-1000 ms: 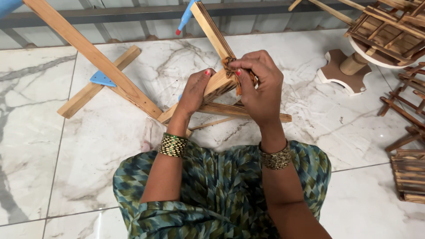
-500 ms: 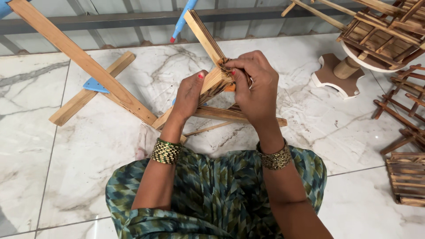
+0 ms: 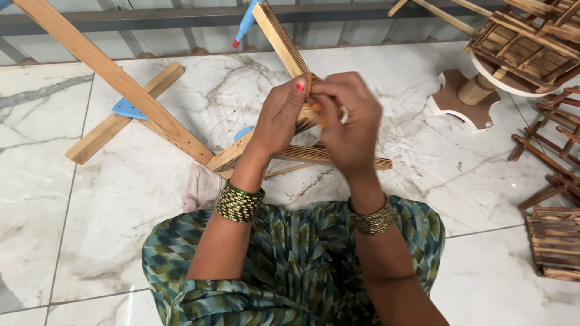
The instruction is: The person sits on the floor assembling a small wooden frame, tying and threading strings along its slats and winding thread onto a blue spindle. They rotate the frame to reach different sides, pull strings tight, and adjust the tied threads across the frame.
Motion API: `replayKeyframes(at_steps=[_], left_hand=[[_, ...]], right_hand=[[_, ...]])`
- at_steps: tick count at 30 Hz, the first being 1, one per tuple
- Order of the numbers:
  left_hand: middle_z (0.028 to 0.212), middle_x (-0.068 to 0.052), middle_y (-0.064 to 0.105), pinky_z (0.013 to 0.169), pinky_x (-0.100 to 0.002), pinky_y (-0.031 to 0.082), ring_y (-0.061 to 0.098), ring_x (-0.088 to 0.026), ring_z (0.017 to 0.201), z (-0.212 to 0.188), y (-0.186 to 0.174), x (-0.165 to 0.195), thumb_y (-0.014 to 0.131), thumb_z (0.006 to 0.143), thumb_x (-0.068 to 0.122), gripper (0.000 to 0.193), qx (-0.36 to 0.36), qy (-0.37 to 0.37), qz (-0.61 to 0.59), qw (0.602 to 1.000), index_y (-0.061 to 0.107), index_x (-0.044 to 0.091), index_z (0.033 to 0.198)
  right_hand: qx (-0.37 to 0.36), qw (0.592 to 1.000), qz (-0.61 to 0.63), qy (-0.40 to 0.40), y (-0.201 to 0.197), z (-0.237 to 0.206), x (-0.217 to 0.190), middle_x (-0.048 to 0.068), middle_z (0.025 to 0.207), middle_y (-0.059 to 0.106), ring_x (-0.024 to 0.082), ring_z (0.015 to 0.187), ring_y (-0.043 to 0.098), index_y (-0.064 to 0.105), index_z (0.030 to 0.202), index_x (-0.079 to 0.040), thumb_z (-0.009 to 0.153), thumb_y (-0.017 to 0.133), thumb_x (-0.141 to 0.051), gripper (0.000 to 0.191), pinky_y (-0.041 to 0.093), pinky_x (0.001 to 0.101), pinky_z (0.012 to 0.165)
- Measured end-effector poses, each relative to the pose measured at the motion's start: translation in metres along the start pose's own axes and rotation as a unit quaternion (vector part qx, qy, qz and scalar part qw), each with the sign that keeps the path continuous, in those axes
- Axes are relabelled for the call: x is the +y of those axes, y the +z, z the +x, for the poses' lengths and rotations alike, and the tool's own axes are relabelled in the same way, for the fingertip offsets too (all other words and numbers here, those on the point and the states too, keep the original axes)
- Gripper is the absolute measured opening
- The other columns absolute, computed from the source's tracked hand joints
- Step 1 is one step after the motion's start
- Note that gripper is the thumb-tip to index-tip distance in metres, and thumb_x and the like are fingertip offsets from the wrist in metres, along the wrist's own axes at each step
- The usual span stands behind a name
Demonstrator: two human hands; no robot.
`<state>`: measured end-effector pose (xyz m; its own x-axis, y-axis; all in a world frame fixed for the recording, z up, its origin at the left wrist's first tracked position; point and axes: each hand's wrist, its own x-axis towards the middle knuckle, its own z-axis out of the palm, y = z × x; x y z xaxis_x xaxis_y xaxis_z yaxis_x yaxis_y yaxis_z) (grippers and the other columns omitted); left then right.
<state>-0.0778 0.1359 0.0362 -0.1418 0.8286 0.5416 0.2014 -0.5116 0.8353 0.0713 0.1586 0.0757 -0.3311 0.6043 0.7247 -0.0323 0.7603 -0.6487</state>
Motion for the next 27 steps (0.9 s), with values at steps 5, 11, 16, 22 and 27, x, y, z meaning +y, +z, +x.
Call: replayKeyframes(at_steps=[5, 11, 16, 22, 27], left_hand=[[0.092, -0.006, 0.069, 0.084, -0.03, 0.053, 0.064, -0.015, 0.088, -0.002, -0.002, 0.002, 0.019, 0.105, 0.068, 0.084, -0.02, -0.018, -0.045, 0.999, 0.064, -0.001, 0.112], [0.094, -0.008, 0.069, 0.085, -0.03, 0.053, 0.066, -0.016, 0.089, -0.006, 0.001, 0.005, 0.024, 0.107, 0.071, 0.083, -0.038, 0.008, -0.062, 0.997, 0.064, -0.001, 0.105], [0.088, -0.005, 0.065, 0.078, -0.028, 0.05, 0.061, -0.014, 0.083, -0.002, -0.001, 0.004, 0.019, 0.103, 0.077, 0.086, -0.023, -0.001, -0.027, 0.999, 0.062, 0.002, 0.101], [0.089, -0.005, 0.064, 0.079, -0.029, 0.05, 0.061, -0.015, 0.085, -0.003, -0.001, 0.005, 0.018, 0.102, 0.079, 0.09, -0.03, 0.017, -0.026, 0.999, 0.065, 0.002, 0.099], [0.089, -0.006, 0.063, 0.081, -0.029, 0.048, 0.059, -0.016, 0.085, -0.006, 0.0, 0.007, 0.019, 0.104, 0.076, 0.086, -0.013, 0.011, -0.01, 1.0, 0.062, 0.002, 0.103]], right_hand=[[0.038, 0.986, -0.122, -0.111, 0.008, -0.026, -0.014, 0.012, 0.108, 0.068, 0.026, 0.099, 0.067, 0.071, 0.108, -0.001, 0.095, 0.065, 0.008, 0.017, 0.056, 0.0332, 0.085], [0.016, 0.992, -0.111, -0.051, -0.011, -0.014, -0.01, 0.011, 0.105, 0.069, 0.02, 0.093, 0.071, 0.072, 0.109, -0.002, 0.097, 0.064, 0.008, 0.017, 0.058, 0.0298, 0.08], [-0.044, 0.996, -0.062, -0.042, -0.012, -0.007, -0.016, 0.014, 0.107, 0.069, 0.021, 0.084, 0.067, 0.072, 0.106, 0.0, 0.091, 0.066, 0.005, 0.017, 0.057, 0.0296, 0.071], [-0.093, 0.995, -0.014, -0.045, -0.026, -0.015, -0.03, 0.008, 0.108, 0.071, 0.016, 0.091, 0.073, 0.072, 0.104, -0.003, 0.095, 0.068, 0.007, 0.015, 0.06, 0.0254, 0.08], [-0.07, 0.994, -0.077, -0.012, -0.021, 0.003, -0.022, 0.01, 0.103, 0.067, 0.016, 0.082, 0.066, 0.072, 0.115, 0.002, 0.093, 0.064, 0.01, 0.025, 0.053, 0.0279, 0.071]])
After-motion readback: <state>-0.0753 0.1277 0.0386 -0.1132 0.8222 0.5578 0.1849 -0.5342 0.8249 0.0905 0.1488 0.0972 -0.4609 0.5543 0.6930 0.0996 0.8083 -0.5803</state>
